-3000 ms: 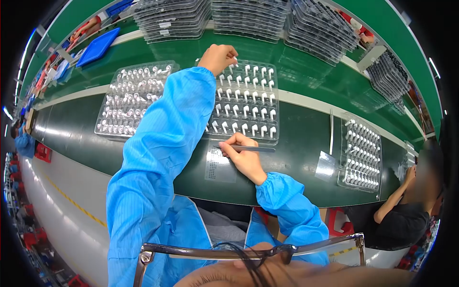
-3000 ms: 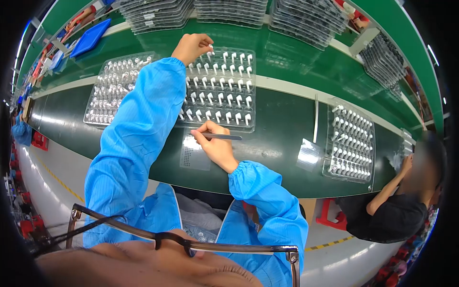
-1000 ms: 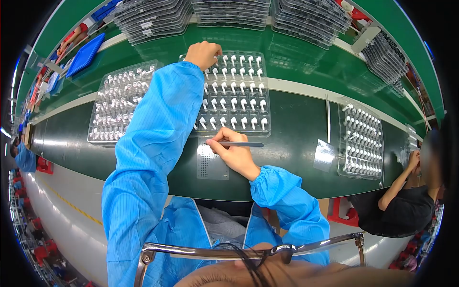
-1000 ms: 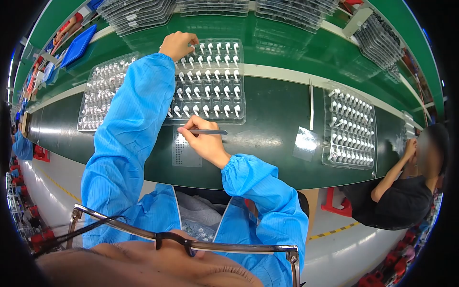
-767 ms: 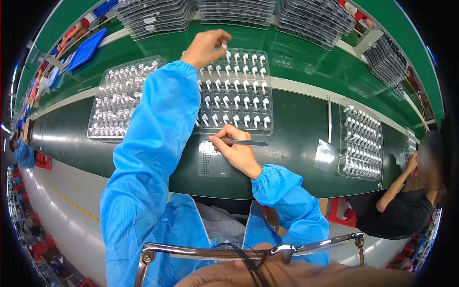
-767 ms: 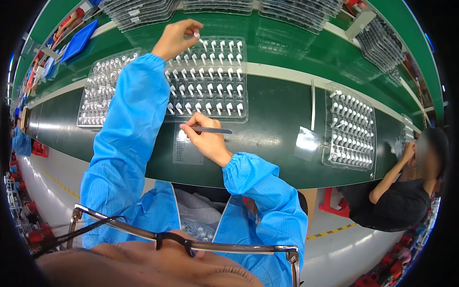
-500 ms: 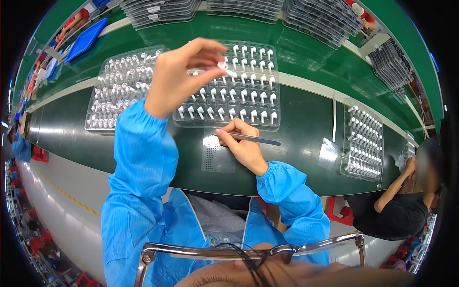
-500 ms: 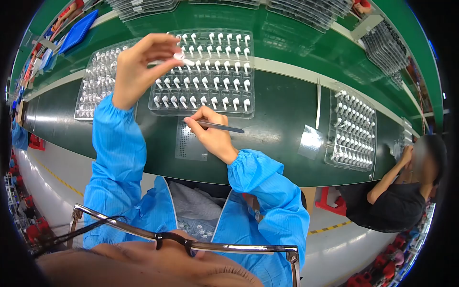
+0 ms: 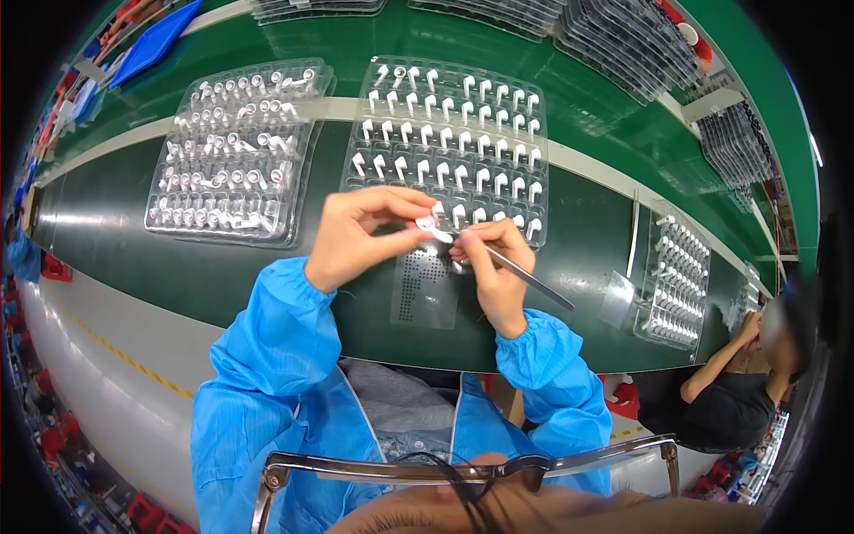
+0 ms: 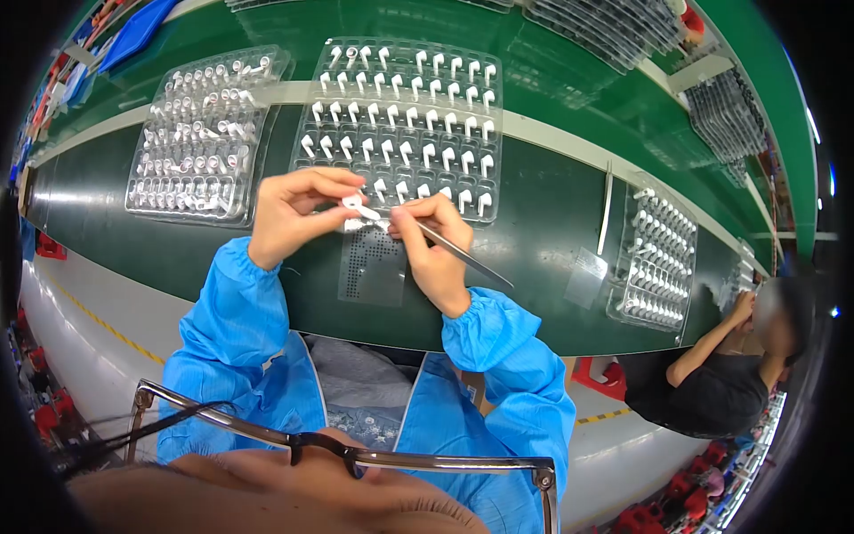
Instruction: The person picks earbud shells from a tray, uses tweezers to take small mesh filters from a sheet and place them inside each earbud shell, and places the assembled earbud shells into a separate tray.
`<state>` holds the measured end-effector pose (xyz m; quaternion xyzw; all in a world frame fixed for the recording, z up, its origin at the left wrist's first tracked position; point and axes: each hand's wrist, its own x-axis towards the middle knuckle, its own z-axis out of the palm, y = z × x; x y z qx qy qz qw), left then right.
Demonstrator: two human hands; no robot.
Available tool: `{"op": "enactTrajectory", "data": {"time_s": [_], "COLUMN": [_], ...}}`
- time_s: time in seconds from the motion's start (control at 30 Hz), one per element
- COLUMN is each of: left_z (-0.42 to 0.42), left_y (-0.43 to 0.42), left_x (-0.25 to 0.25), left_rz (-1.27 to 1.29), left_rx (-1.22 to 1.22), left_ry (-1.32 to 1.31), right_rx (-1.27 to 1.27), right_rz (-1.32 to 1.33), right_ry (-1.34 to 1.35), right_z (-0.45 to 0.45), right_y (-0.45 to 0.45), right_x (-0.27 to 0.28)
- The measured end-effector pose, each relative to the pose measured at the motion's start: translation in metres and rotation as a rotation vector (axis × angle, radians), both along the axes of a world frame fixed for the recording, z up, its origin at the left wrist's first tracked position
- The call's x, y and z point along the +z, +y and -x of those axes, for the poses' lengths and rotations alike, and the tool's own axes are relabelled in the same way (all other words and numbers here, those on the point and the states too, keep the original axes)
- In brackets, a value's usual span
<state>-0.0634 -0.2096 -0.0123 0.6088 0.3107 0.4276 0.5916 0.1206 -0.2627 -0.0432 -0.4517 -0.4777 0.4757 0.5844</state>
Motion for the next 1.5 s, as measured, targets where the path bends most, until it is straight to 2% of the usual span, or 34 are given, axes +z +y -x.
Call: {"op": "enactTrajectory", "data": {"time_s": [0.17, 0.27, 0.3, 0.53, 0.67, 0.87, 1.07, 1.2, 1.37, 1.5], "left_z": [-0.006, -0.002, -0.002, -0.005, -0.007, -0.007, -0.006, -0.006, -0.004, -0.004], "left_y": [-0.004, -0.001, -0.001, -0.003, -0.007, -0.007, -0.006, -0.006, -0.006, -0.006], "left_x": [-0.012, -0.017, -0.017, -0.008, -0.005, -0.009, -0.007, -0.010, -0.002, -0.002], "left_rz": [-0.034, -0.246, -0.243, 0.040, 0.117, 0.103, 0.252, 0.217, 0.219, 0.330], "left_rx": [0.005, 0.027, 0.027, -0.003, -0.025, -0.017, -0.009, -0.019, -0.026, -0.015], "left_ry": [0.042, 0.168, 0.169, 0.144, 0.147, 0.116, 0.058, 0.025, 0.105, 0.104], "right_rx": [-0.046, -0.038, -0.036, -0.051, -0.038, 0.051, 0.043, 0.015, 0.022, 0.043], "right_rz": [-0.070, -0.079, -0.076, -0.109, -0.175, -0.148, -0.149, -0.165, -0.166, -0.193], "right_ry": [0.040, 0.039, 0.031, 0.038, 0.054, 0.084, 0.110, 0.133, 0.122, 0.124], "right_z": [-0.008, -0.008, -0.008, -0.008, -0.008, -0.004, -0.002, -0.006, -0.008, -0.009], "right_y": [0.003, 0.003, 0.002, -0.002, -0.005, -0.009, -0.011, -0.009, -0.008, -0.008], "right_x": [0.004, 0.005, 0.005, 0.006, 0.006, 0.011, 0.011, 0.012, 0.012, 0.009]}}
